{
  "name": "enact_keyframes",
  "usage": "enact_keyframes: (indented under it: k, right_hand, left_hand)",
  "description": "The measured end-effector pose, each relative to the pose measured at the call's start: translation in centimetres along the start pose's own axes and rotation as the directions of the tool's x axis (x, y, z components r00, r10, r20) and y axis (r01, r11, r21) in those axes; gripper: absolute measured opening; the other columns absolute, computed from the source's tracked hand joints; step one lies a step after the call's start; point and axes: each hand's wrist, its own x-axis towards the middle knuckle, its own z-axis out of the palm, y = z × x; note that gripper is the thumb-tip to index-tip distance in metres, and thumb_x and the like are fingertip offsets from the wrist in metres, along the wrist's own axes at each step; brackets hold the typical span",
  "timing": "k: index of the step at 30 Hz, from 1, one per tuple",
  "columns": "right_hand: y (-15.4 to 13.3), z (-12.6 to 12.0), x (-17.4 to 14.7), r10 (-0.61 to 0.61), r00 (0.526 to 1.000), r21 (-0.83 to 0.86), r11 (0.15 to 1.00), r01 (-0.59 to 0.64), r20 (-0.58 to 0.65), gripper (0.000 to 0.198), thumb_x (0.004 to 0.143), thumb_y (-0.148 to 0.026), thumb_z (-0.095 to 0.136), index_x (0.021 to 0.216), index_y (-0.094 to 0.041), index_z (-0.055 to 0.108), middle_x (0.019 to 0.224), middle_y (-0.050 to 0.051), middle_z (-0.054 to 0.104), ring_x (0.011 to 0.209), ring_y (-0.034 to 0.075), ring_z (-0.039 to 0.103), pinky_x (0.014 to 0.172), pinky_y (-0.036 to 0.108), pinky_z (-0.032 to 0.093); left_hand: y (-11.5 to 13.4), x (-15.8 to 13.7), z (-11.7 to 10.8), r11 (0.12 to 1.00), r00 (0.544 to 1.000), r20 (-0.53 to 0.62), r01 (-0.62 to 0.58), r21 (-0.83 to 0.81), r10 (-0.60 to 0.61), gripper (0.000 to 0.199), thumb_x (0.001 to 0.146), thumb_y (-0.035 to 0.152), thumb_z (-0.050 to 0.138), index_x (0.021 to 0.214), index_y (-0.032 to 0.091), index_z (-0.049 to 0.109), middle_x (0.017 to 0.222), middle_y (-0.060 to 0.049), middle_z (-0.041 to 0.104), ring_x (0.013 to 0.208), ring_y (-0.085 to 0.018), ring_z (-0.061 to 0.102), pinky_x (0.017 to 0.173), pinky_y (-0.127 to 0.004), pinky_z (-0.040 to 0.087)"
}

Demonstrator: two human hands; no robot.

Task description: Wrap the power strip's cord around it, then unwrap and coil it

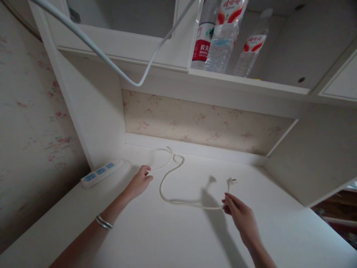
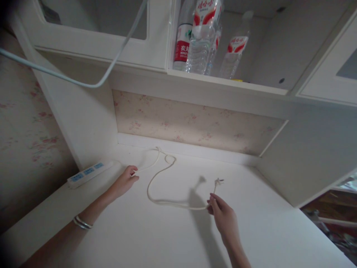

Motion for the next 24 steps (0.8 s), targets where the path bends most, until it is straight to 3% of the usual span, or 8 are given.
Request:
enact_keyframes:
  k: [2, 5, 11, 13, 16, 19, 24]
  right_hand:
    - [-1.9, 2.8, -1.1, -0.002, 0.999, 0.143, 0.990, -0.004, 0.041, 0.050, 0.073, -0.052, 0.063, 0.105, -0.015, 0.065, 0.086, 0.008, 0.071, 0.068, 0.019, 0.067, 0.069, 0.033, 0.056]
    - [-3.8, 6.7, -2.2, -0.021, 0.996, 0.272, 0.962, -0.003, 0.085, 0.043, 0.073, -0.051, 0.064, 0.098, -0.016, 0.066, 0.084, 0.007, 0.070, 0.066, 0.017, 0.065, 0.069, 0.032, 0.057]
    - [-5.8, 11.4, -5.5, -0.190, 0.968, 0.210, 0.966, 0.154, 0.164, 0.039, 0.080, -0.050, 0.058, 0.099, -0.017, 0.066, 0.081, 0.008, 0.070, 0.066, 0.019, 0.064, 0.064, 0.032, 0.055]
    - [-7.0, 12.1, -6.6, -0.294, 0.933, 0.170, 0.950, 0.261, 0.210, 0.034, 0.083, -0.046, 0.055, 0.100, -0.019, 0.066, 0.081, 0.007, 0.070, 0.067, 0.019, 0.065, 0.064, 0.031, 0.054]
    - [-9.3, 13.0, -7.1, -0.468, 0.838, 0.120, 0.883, 0.453, 0.280, 0.027, 0.087, -0.039, 0.051, 0.100, -0.022, 0.067, 0.088, 0.007, 0.070, 0.075, 0.019, 0.066, 0.069, 0.029, 0.054]
    - [-11.3, 14.2, -6.3, -0.542, 0.764, 0.087, 0.831, 0.550, 0.351, 0.027, 0.089, -0.036, 0.048, 0.101, -0.023, 0.068, 0.093, 0.006, 0.070, 0.084, 0.019, 0.066, 0.079, 0.030, 0.052]
    - [-12.2, 16.3, -3.9, -0.391, 0.816, 0.111, 0.917, 0.382, 0.425, 0.034, 0.087, -0.043, 0.047, 0.096, -0.020, 0.070, 0.081, 0.004, 0.071, 0.070, 0.017, 0.067, 0.065, 0.027, 0.052]
  left_hand:
    - [0.9, -1.0, 1.0, 0.994, 0.996, 0.033, -0.076, -0.080, 0.079, 0.042, 0.074, 0.026, 0.051, 0.115, 0.018, 0.050, 0.097, -0.004, 0.058, 0.076, -0.016, 0.056, 0.071, -0.027, 0.043]
    - [1.4, -2.8, 2.5, 0.970, 0.954, 0.174, -0.237, -0.063, 0.244, 0.045, 0.077, 0.024, 0.049, 0.121, 0.019, 0.052, 0.109, -0.008, 0.056, 0.099, -0.021, 0.054, 0.088, -0.032, 0.041]
    - [1.0, -4.9, 3.9, 0.922, 0.883, 0.358, -0.367, 0.123, 0.303, 0.071, 0.071, 0.016, 0.050, 0.140, 0.020, 0.036, 0.142, -0.009, 0.039, 0.131, -0.024, 0.032, 0.110, -0.036, 0.023]
    - [1.1, -5.1, 3.8, 0.900, 0.849, 0.421, -0.411, 0.144, 0.320, 0.072, 0.068, 0.015, 0.052, 0.138, 0.021, 0.039, 0.140, -0.008, 0.043, 0.129, -0.025, 0.035, 0.110, -0.038, 0.021]
    - [1.3, -5.2, 3.3, 0.879, 0.783, 0.512, -0.465, 0.105, 0.353, 0.065, 0.065, 0.014, 0.052, 0.129, 0.024, 0.050, 0.125, -0.006, 0.057, 0.118, -0.024, 0.047, 0.107, -0.038, 0.026]
    - [1.5, -5.3, 2.8, 0.886, 0.766, 0.533, -0.460, 0.064, 0.359, 0.051, 0.067, 0.014, 0.051, 0.116, 0.025, 0.060, 0.113, -0.005, 0.064, 0.110, -0.024, 0.052, 0.102, -0.036, 0.031]
    - [2.0, -5.9, 1.7, 0.918, 0.747, 0.551, -0.383, -0.103, 0.373, 0.027, 0.086, 0.030, 0.041, 0.090, 0.022, 0.067, 0.093, -0.004, 0.067, 0.095, -0.020, 0.056, 0.092, -0.032, 0.037]
